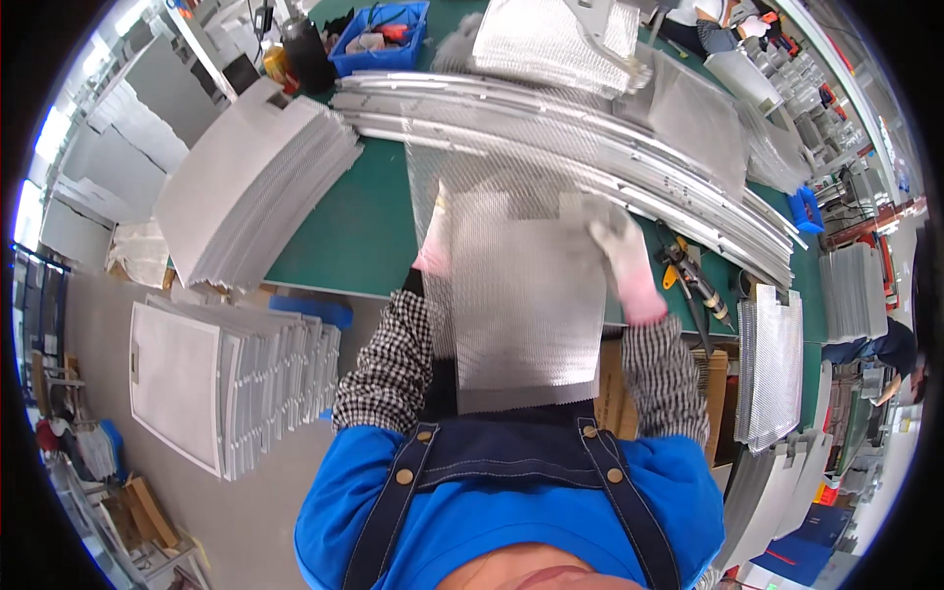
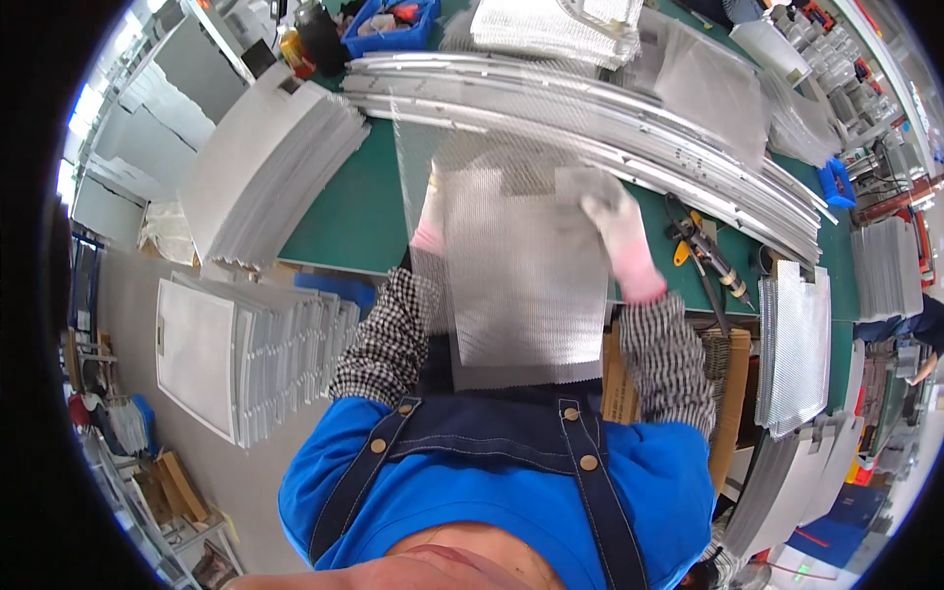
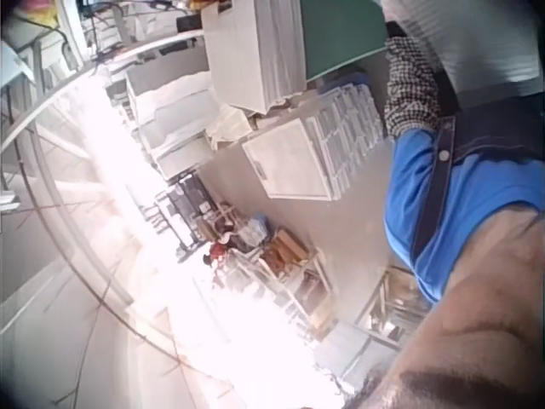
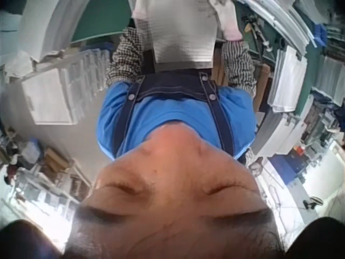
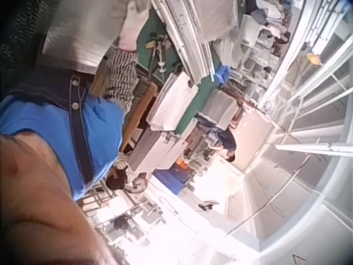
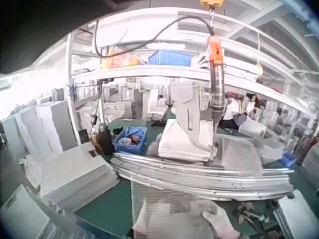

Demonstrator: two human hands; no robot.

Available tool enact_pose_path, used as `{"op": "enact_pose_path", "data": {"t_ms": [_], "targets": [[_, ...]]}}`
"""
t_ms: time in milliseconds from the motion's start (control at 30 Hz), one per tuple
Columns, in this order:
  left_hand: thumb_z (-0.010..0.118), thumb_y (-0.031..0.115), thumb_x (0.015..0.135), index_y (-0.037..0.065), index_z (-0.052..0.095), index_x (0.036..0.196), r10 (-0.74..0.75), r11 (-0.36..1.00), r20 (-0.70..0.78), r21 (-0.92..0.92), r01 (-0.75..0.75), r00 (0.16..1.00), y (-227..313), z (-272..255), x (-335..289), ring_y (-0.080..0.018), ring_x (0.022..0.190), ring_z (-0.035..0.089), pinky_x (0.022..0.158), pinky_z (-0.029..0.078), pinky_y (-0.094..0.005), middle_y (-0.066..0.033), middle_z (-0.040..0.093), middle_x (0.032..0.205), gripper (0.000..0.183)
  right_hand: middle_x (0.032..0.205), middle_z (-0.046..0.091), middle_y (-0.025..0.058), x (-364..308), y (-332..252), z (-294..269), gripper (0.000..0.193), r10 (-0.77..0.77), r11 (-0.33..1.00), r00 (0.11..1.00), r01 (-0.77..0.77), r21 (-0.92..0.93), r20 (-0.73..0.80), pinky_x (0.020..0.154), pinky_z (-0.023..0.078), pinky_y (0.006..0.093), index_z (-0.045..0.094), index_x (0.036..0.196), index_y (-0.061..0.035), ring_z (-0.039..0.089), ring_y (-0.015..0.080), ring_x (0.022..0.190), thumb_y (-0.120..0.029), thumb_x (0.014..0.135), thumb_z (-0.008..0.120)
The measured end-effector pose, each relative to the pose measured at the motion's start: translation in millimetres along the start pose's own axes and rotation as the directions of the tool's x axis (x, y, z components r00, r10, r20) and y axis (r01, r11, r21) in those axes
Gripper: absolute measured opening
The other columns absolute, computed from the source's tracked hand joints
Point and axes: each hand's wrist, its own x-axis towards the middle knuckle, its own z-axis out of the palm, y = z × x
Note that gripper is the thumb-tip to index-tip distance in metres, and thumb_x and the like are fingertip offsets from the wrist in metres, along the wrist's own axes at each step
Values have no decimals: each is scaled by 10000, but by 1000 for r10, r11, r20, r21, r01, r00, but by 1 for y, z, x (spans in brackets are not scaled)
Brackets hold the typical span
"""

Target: The person assembles metal frames by inserting a mesh screen into a rectangular frame and securing it with metal strips. They use a hammer to tap the strips into place and a power drill to fasten screws. The process is repeated for multiple units, with the person handling the components and tools directly.

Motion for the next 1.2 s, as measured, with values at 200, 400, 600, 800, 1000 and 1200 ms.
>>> {"op": "enact_pose_path", "data": {"t_ms": [200,400,600,800,1000,1200], "targets": [[576,717,856,2,304,1501,-46,998,202,54,36,978,1,-3,6,-328,1085,606,921,563,-490,-253,560,1252,1000,1035,674,180,-116,11,4,405,322,933,946,-308,189,-47,463,539,236,446,1337,85,709,205,703,-43,960,521],[578,795,777,-4,221,1531,-5,998,75,63,1,997,0,11,-2,-348,1057,600,914,543,-497,-264,562,1237,1155,1058,669,131,-115,24,1,394,306,943,948,-289,167,-83,610,567,239,475,1332,85,677,145,773,-29,957,521],[516,754,862,0,258,1531,19,977,102,210,-41,995,0,4,1,-330,1089,598,960,515,-481,-225,565,1281,1041,1131,651,141,-117,32,-5,419,270,950,960,-252,186,-79,706,566,243,479,1346,72,681,161,872,-56,956,564],[459,674,950,65,385,1498,-23,992,111,128,8,994,7,-15,0,-273,1112,589,969,504,-453,-145,582,1310,822,986,682,141,-101,-11,-48,424,342,932,937,-328,-156,76,656,570,311,546,1258,65,704,200,742,-190,935,645],[620,674,853,57,483,1367,92,942,17,322,-92,996,-2,14,-3,-292,1014,574,890,517,-471,-160,591,1146,815,1075,712,175,38,-74,-219,471,-300,893,853,92,-441,-428,849,527,348,617,1236,-10,689,237,1020,-374,938,639],[616,658,871,74,462,1395,86,960,-2,268,-83,996,0,12,-7,-293,1002,580,877,523,-458,-181,597,1132,799,1375,591,166,148,-50,-279,858,-142,403,634,-665,-629,-760,1077,365,546,347,1496,-86,572,324,1265,-588,863,635]]}}
